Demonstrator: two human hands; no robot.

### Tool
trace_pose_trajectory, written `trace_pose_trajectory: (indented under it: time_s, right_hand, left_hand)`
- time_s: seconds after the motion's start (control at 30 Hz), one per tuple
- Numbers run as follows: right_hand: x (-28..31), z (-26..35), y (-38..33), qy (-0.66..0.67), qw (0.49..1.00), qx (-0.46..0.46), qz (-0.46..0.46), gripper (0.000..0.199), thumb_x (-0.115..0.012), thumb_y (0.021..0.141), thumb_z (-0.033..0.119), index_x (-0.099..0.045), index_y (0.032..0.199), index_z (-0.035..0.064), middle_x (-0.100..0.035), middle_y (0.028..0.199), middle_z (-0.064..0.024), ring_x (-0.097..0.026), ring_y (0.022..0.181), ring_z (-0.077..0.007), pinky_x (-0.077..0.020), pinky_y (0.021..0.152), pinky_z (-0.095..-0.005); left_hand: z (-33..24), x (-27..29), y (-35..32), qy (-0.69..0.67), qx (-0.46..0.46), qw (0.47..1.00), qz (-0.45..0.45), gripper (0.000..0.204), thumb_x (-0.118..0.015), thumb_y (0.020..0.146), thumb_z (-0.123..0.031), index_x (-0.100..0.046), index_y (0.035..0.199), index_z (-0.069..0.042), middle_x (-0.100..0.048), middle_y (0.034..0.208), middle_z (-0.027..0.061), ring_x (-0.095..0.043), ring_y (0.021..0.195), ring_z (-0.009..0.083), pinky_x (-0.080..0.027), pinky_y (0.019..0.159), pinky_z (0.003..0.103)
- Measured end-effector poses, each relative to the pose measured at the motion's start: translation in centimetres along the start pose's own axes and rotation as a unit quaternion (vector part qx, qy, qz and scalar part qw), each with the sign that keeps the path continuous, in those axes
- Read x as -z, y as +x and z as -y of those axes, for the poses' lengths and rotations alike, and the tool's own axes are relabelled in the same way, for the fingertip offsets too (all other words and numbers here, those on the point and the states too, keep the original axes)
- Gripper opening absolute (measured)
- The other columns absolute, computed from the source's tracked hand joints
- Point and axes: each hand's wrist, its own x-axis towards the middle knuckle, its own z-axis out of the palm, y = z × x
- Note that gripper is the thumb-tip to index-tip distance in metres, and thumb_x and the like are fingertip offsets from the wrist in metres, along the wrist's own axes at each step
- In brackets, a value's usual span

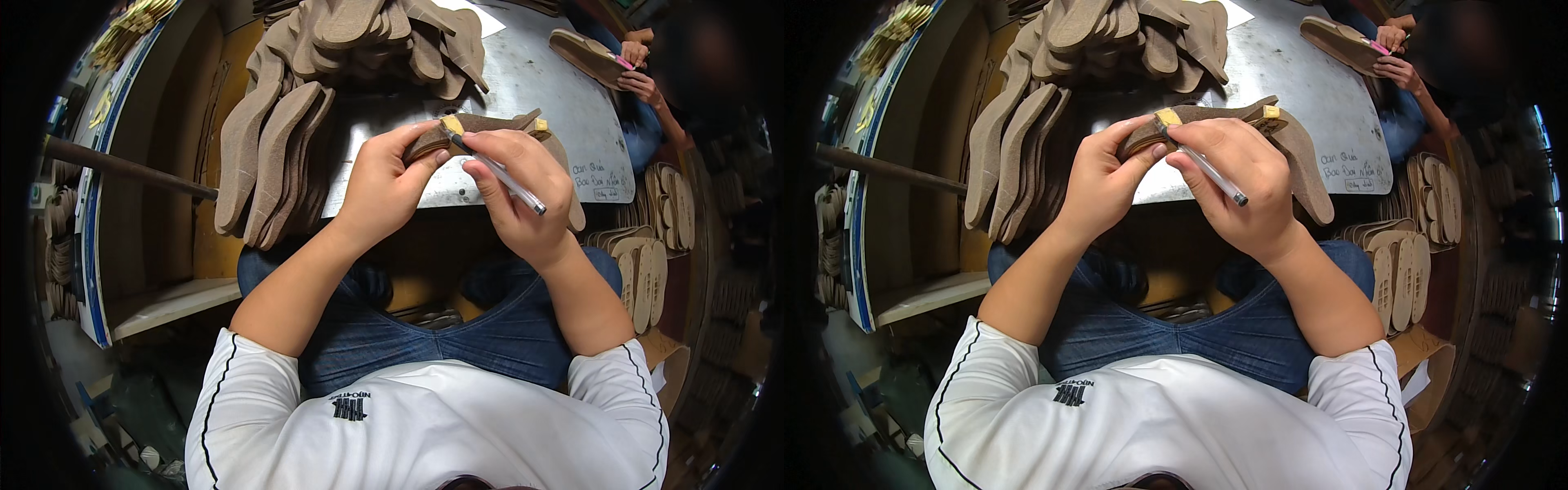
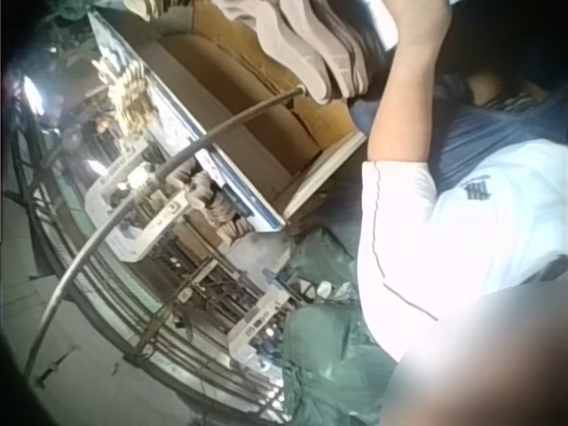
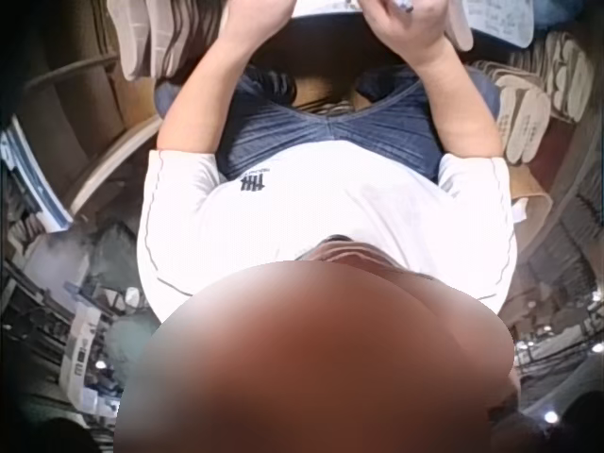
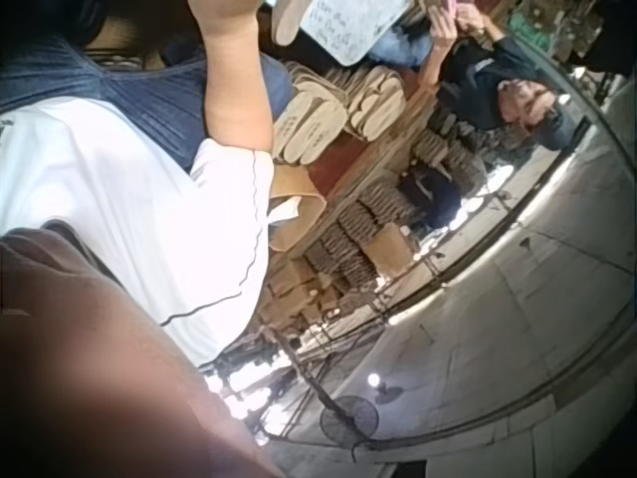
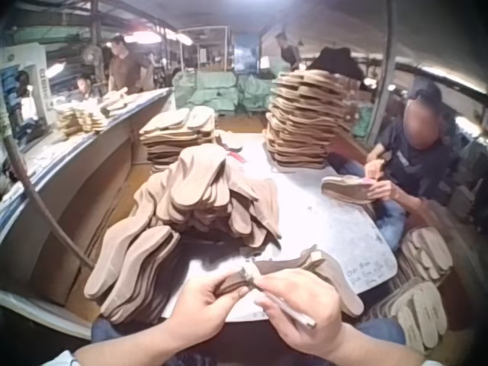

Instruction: The person marks a yellow shoe insole with a pen, then stacks and bundles brown insoles with rubber bands. The person places the marked insole aside and continues bundling stacks of insoles on the table.

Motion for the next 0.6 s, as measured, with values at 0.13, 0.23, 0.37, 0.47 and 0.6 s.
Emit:
trace_pose_trajectory:
  time_s: [0.13, 0.23, 0.37, 0.47, 0.6]
  right_hand:
    - [-1.01, 0.00, 0.08, -0.006, 1.000, 0.011, -0.022, 0.027, -0.088, 0.096, 0.005, -0.082, 0.122, 0.0018, -0.083, 0.110, -0.0155, -0.080, 0.098, -0.0360, -0.0638, 0.088, -0.0436]
    - [-0.88, 0.05, 0.01, -0.013, 1.000, 0.013, -0.018, 0.025, -0.088, 0.096, 0.004, -0.081, 0.120, 0.0019, -0.083, 0.109, -0.0154, -0.080, 0.097, -0.0362, -0.0640, 0.088, -0.0436]
    - [-0.68, 0.09, 0.02, -0.012, 1.000, 0.012, -0.015, 0.022, -0.087, 0.096, 0.003, -0.080, 0.117, 0.0019, -0.083, 0.107, -0.0158, -0.081, 0.096, -0.0365, -0.0645, 0.087, -0.0436]
    - [-0.30, 0.17, 0.02, -0.021, 1.000, 0.016, -0.011, 0.021, -0.087, 0.096, 0.002, -0.079, 0.115, 0.0012, -0.082, 0.105, -0.0163, -0.081, 0.095, -0.0364, -0.0648, 0.085, -0.0434]
    - [-0.34, 0.26, 0.04, -0.029, 0.999, 0.028, -0.005, 0.021, -0.086, 0.095, 0.002, -0.078, 0.114, 0.0003, -0.082, 0.105, -0.0166, -0.080, 0.094, -0.0362, -0.0648, 0.084, -0.0433]
  left_hand:
    - [-0.38, 0.57, -0.05, 0.009, -0.003, 1.000, -0.003, 0.032, -0.075, 0.108, -0.004, -0.076, 0.138, 0.006, -0.084, 0.115, 0.0104, -0.075, 0.106, 0.0118, -0.060, 0.094, 0.031]
    - [-0.36, 0.36, -0.18, 0.004, 0.000, 1.000, -0.001, 0.032, -0.075, 0.108, -0.004, -0.076, 0.138, 0.007, -0.084, 0.115, 0.0103, -0.075, 0.106, 0.0118, -0.060, 0.094, 0.030]
    - [-0.32, 0.27, -0.11, 0.020, 0.000, 1.000, 0.008, 0.032, -0.075, 0.109, -0.004, -0.075, 0.138, 0.007, -0.084, 0.115, 0.0101, -0.075, 0.106, 0.0119, -0.060, 0.094, 0.030]
    - [-0.32, 0.11, -0.19, -0.004, 0.011, 1.000, 0.003, 0.032, -0.075, 0.109, -0.005, -0.075, 0.138, 0.008, -0.084, 0.115, 0.0098, -0.075, 0.106, 0.0115, -0.060, 0.095, 0.030]
    - [-0.17, 0.27, 0.04, -0.047, 0.036, 0.998, 0.002, 0.032, -0.075, 0.109, -0.005, -0.074, 0.138, 0.009, -0.084, 0.117, 0.0105, -0.076, 0.108, 0.0122, -0.060, 0.097, 0.030]
